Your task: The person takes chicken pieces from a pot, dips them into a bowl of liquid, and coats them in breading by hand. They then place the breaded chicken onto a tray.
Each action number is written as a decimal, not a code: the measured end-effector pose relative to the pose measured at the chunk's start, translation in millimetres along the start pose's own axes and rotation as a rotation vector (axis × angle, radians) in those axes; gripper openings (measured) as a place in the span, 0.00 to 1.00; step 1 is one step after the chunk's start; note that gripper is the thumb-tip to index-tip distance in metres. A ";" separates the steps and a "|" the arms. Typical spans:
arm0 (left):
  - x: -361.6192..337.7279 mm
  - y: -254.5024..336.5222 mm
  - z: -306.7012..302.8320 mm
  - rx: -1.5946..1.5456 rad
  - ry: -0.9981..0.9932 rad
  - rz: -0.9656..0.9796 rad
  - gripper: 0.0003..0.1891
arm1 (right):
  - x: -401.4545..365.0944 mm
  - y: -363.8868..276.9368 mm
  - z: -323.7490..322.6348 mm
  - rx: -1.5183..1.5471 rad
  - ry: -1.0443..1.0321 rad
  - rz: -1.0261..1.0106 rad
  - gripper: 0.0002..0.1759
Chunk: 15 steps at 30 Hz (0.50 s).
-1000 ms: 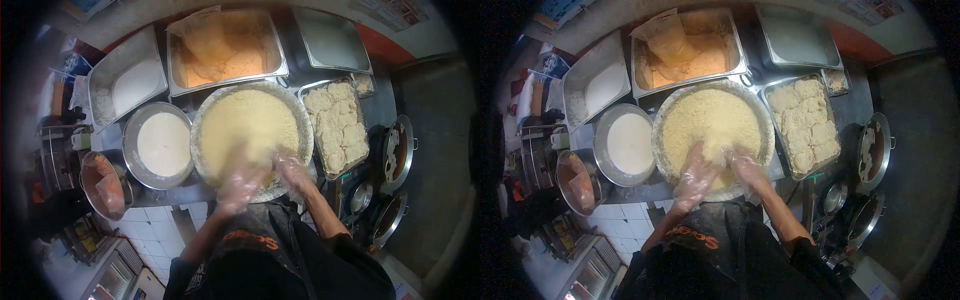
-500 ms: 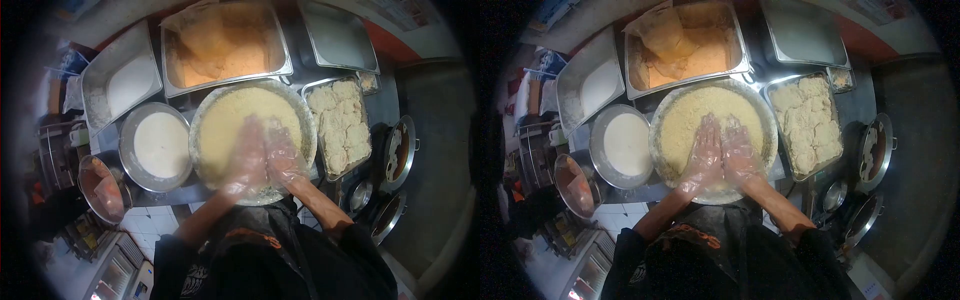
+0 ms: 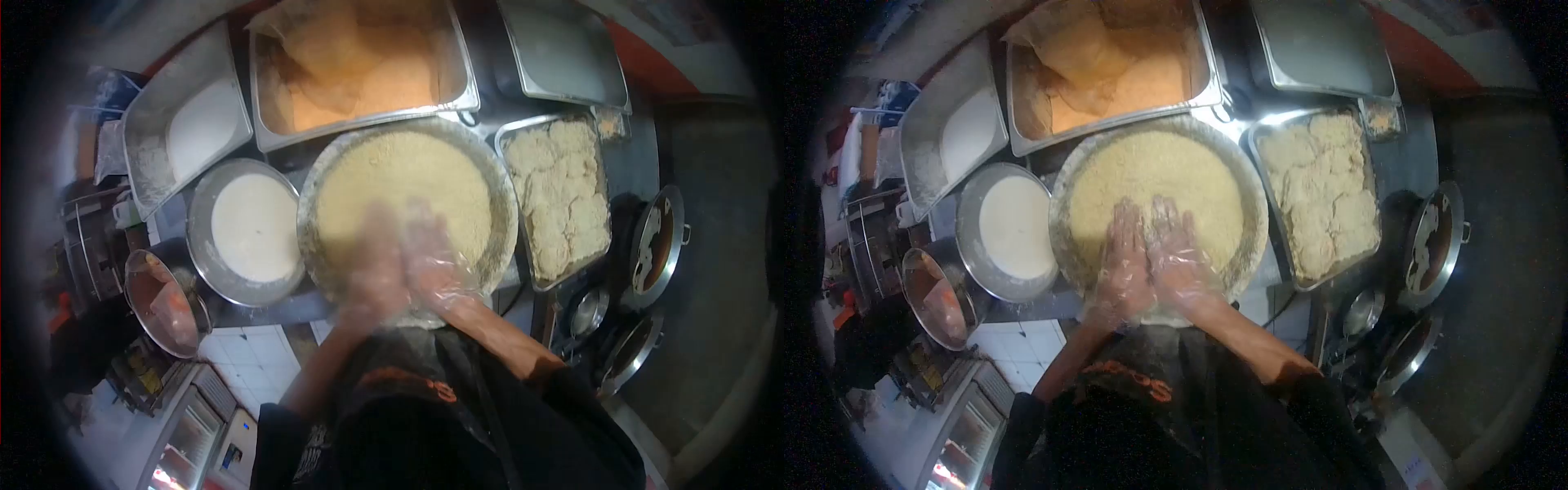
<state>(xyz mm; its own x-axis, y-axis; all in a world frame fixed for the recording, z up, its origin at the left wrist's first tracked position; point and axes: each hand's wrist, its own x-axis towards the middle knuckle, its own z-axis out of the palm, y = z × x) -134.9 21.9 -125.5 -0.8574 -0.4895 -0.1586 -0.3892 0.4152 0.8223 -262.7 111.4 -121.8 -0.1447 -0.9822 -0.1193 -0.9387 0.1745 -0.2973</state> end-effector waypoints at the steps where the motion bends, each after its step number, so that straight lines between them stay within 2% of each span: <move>1: 9.7 13.0 -10.6 0.039 0.018 -0.005 0.36 | 10.7 11.5 -7.7 -0.066 -0.056 -0.025 0.31; 2: 14.4 26.4 -21.1 0.073 0.018 -0.018 0.36 | 15.1 21.5 -27.6 -0.116 -0.153 -0.069 0.29; 3: 19.9 36.0 -31.5 0.111 0.007 -0.040 0.36 | 24.4 28.1 -51.7 -0.125 -0.141 -0.072 0.29; 5: 25.4 42.7 -43.1 0.172 -0.050 -0.098 0.37 | 39.0 35.7 -87.1 0.014 -0.424 0.183 0.25; 6: 21.7 28.6 -40.3 0.171 -0.059 -0.103 0.37 | 40.6 41.4 -83.6 0.020 -0.432 0.186 0.25; 8: 37.0 -12.6 -31.5 0.675 0.217 0.168 0.34 | 54.5 64.7 -64.8 0.081 -0.199 0.229 0.20; 9: 48.0 -14.6 -34.3 0.676 0.225 0.169 0.34 | 62.0 75.9 -54.2 0.110 -0.081 0.247 0.18; 11: 64.7 -16.3 -37.5 0.475 0.429 0.129 0.32 | 71.1 86.2 -42.8 0.174 0.147 0.278 0.14; 12: 69.7 -11.7 -39.8 0.477 0.433 0.127 0.32 | 74.6 83.3 -43.0 0.173 0.147 0.273 0.14; 14: 78.1 -0.8 -43.5 0.177 0.313 -0.197 0.31 | 80.6 77.4 -43.7 0.067 0.347 0.126 0.13; 15: 74.4 -4.8 -43.3 0.174 0.311 -0.195 0.31 | 78.6 75.4 -49.9 0.064 0.347 0.128 0.13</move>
<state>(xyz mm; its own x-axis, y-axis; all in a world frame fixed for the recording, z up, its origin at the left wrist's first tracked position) -182.2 -49.7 -117.6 -0.6293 -0.7697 -0.1073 -0.6084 0.4020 0.6843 -360.4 43.8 -106.3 -0.3678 -0.9151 0.1653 -0.8862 0.2910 -0.3606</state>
